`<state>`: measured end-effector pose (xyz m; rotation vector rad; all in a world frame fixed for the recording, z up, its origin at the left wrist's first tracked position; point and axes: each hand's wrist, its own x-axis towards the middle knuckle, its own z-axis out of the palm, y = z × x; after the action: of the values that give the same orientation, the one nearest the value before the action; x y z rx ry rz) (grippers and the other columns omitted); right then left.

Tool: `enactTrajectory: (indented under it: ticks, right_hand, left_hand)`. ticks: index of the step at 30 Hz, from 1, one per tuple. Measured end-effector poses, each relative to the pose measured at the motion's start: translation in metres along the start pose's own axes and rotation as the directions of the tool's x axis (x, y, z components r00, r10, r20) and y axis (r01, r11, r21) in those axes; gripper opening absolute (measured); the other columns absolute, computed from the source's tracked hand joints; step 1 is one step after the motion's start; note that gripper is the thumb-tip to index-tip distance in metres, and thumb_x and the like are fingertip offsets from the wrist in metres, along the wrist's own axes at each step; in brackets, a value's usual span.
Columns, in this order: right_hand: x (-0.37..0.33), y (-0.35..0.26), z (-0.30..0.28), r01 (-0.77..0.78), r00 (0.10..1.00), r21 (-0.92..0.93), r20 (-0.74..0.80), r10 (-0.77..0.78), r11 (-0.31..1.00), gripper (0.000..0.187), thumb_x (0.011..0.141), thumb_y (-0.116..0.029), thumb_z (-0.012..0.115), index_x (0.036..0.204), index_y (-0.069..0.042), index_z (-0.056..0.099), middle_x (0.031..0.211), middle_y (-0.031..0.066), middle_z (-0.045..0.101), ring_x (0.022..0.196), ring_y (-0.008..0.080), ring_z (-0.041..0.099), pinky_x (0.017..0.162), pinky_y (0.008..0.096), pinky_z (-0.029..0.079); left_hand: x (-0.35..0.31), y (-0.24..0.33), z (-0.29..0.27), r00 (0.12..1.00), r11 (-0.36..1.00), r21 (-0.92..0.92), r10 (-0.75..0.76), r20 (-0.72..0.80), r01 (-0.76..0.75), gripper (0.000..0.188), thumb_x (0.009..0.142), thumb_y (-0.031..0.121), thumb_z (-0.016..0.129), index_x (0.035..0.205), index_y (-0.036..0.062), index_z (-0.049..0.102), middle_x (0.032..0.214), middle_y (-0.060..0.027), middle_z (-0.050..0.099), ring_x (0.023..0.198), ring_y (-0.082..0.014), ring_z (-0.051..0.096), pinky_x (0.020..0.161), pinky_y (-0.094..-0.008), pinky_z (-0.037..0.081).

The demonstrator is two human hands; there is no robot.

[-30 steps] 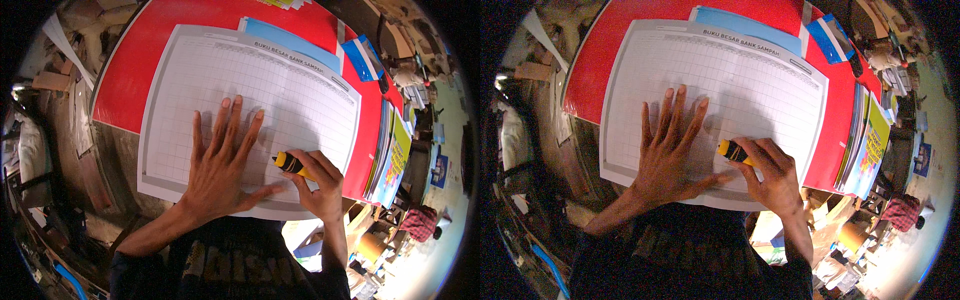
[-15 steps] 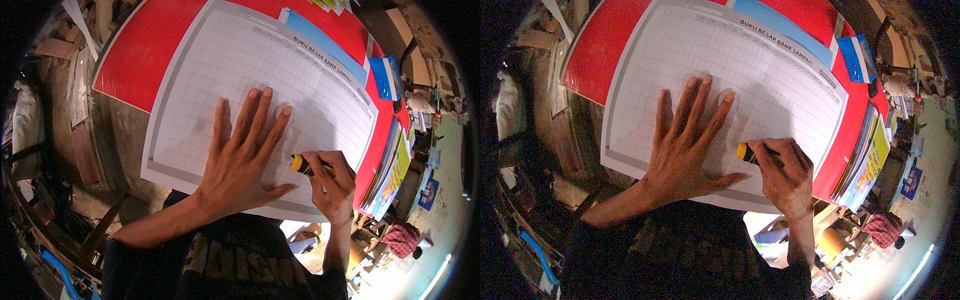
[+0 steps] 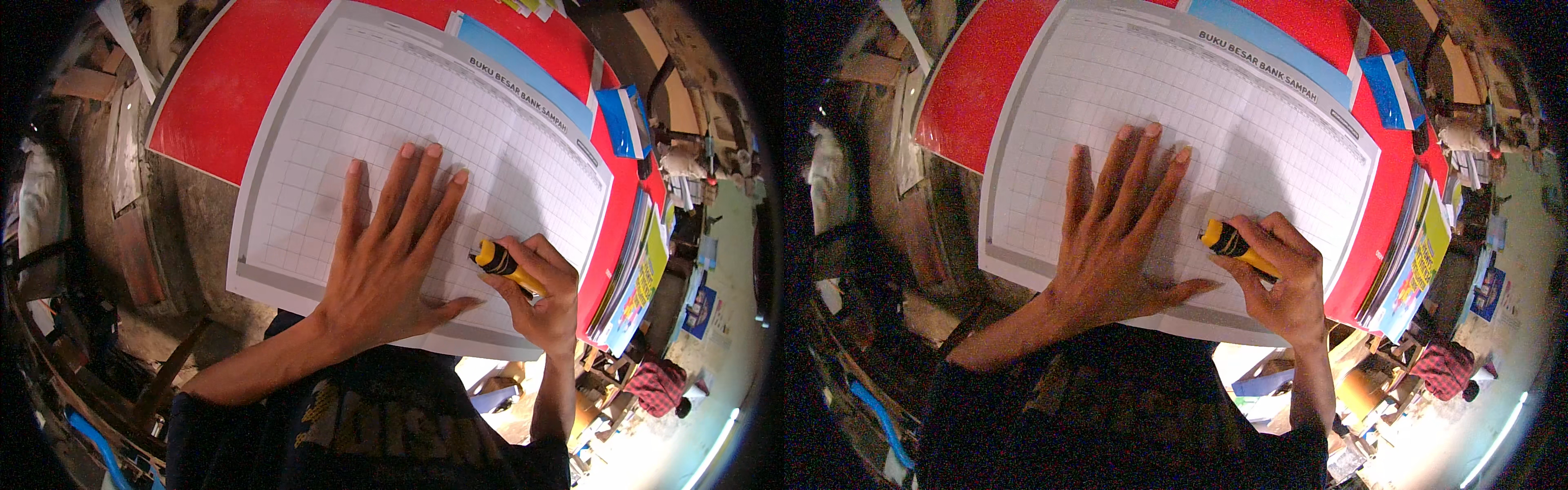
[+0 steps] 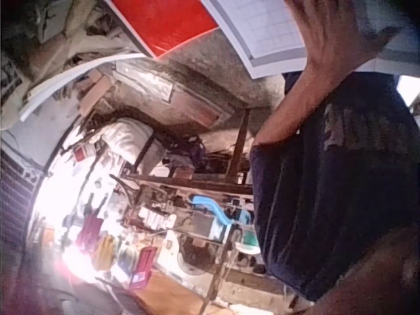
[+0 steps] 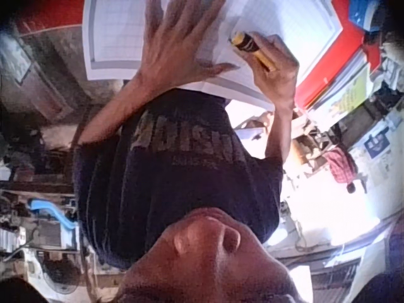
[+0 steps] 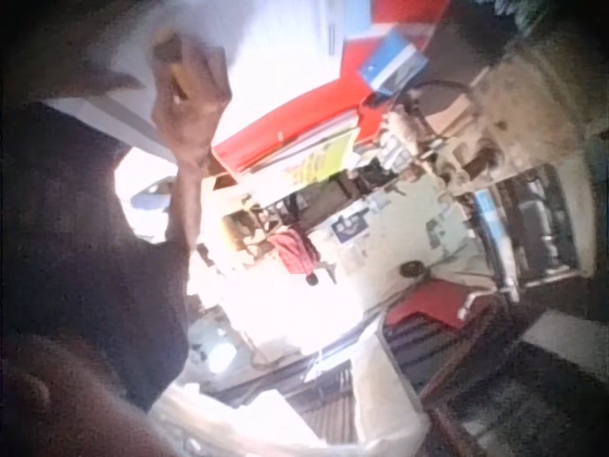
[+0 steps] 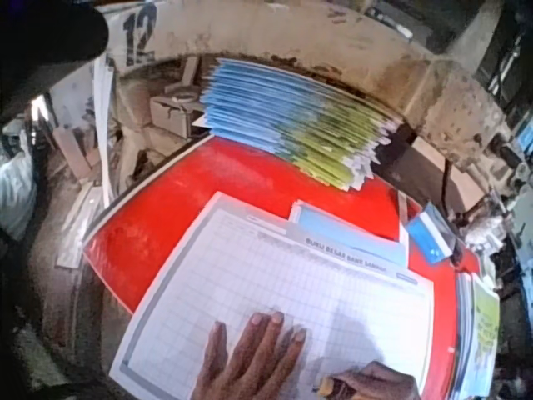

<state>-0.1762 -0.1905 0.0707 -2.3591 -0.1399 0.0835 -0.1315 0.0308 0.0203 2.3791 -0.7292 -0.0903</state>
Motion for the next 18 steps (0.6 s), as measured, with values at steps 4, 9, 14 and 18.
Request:
enactTrajectory:
  ticks: [4,9,14,18]
  right_hand:
    - [0.002,0.003,-0.003,0.009,1.000,-0.011,0.026,-0.008,1.000,0.040,0.079,0.001,0.084,0.117,0.002,0.072,0.092,0.0123,0.068,0.081,0.0213,0.069,0.072,0.0293,0.056]
    - [0.007,0.004,-0.003,-0.015,0.999,0.065,0.032,0.013,0.998,0.039,0.080,-0.001,0.084,0.116,0.003,0.072,0.092,0.0129,0.071,0.080,0.0197,0.070,0.071,0.0282,0.055]
    - [0.004,0.005,0.000,-0.046,0.999,0.093,-0.009,0.047,0.995,0.037,0.082,-0.001,0.084,0.116,0.003,0.072,0.092,0.0139,0.074,0.080,0.0180,0.071,0.072,0.0274,0.055]
    - [-0.004,0.007,0.006,-0.101,0.990,0.136,-0.084,0.113,0.986,0.036,0.083,-0.001,0.083,0.116,0.003,0.073,0.094,0.0145,0.074,0.082,0.0177,0.071,0.074,0.0280,0.056]
  left_hand:
    - [-0.001,0.000,0.002,1.000,1.000,-0.004,0.005,0.000,-0.005,0.127,0.066,0.076,0.079,0.163,0.0100,0.030,0.169,-0.0221,0.023,0.158,-0.0406,0.016,0.123,-0.0688,0.005]
    - [-0.001,0.000,0.000,1.000,1.000,0.021,-0.005,0.016,0.004,0.127,0.066,0.076,0.080,0.163,0.0102,0.030,0.169,-0.0218,0.023,0.158,-0.0406,0.016,0.124,-0.0685,0.005]
    - [-0.002,0.000,0.001,1.000,1.000,0.021,0.001,0.004,-0.001,0.127,0.065,0.075,0.081,0.163,0.0110,0.032,0.169,-0.0215,0.023,0.158,-0.0410,0.018,0.124,-0.0682,0.005]
    - [-0.001,0.001,0.001,1.000,1.000,0.021,-0.002,0.008,0.002,0.128,0.063,0.073,0.083,0.163,0.0116,0.032,0.169,-0.0210,0.023,0.158,-0.0415,0.018,0.124,-0.0681,0.005]
